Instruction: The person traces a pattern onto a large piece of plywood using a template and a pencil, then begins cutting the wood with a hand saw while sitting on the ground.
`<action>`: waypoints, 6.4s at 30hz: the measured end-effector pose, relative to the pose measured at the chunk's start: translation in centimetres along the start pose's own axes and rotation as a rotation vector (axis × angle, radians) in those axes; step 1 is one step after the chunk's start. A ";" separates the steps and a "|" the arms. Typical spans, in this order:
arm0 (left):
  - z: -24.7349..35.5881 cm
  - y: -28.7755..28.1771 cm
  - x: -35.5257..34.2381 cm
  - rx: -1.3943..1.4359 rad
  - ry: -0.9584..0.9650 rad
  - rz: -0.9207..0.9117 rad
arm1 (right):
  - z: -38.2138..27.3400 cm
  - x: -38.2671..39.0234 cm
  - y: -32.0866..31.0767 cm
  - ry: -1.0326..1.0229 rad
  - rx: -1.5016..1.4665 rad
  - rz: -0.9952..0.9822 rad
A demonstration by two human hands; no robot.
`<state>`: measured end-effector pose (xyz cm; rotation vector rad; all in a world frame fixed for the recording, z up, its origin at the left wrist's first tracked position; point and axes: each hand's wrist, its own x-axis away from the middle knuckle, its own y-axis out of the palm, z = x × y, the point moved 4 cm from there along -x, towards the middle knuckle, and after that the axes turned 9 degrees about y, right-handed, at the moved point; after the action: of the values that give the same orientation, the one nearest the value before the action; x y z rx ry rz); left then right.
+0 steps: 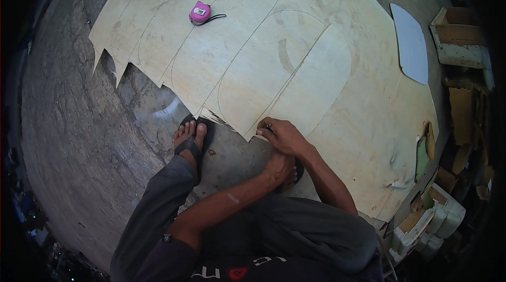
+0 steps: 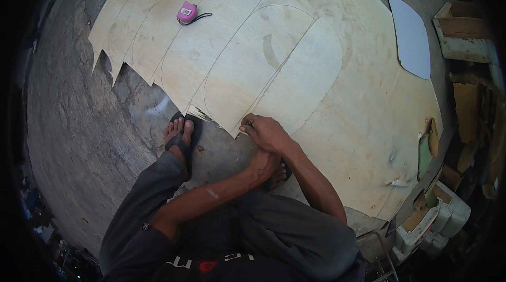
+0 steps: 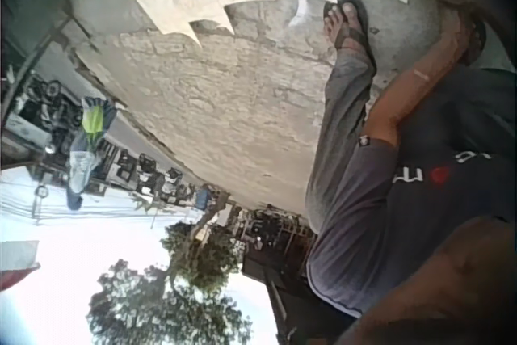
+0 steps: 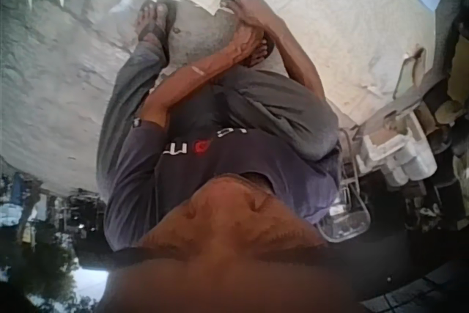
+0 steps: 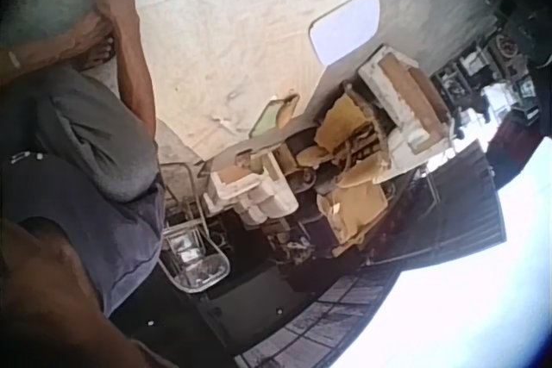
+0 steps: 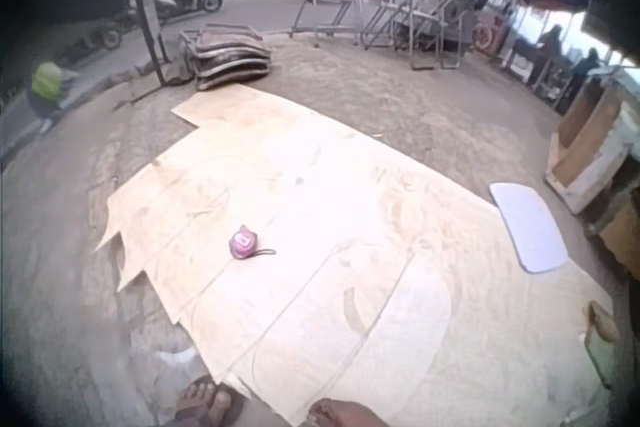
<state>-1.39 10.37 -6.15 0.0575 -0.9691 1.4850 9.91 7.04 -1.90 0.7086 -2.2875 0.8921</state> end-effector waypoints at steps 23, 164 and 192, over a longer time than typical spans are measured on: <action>-0.3 -4.1 2.4 -0.423 -0.027 0.526 | -0.4 -4.9 -10.8 -0.127 0.379 0.341; 0.5 -13.3 -6.3 -0.446 0.278 0.166 | 9.5 14.9 4.0 0.442 -0.298 1.346; 0.9 -14.7 -9.9 -0.442 0.465 0.243 | 15.6 17.8 4.5 0.467 -0.382 1.241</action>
<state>12.49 -0.32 -3.62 -0.7164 -0.9161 1.3803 -10.25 -6.08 -1.32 -1.1046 -2.1900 0.8912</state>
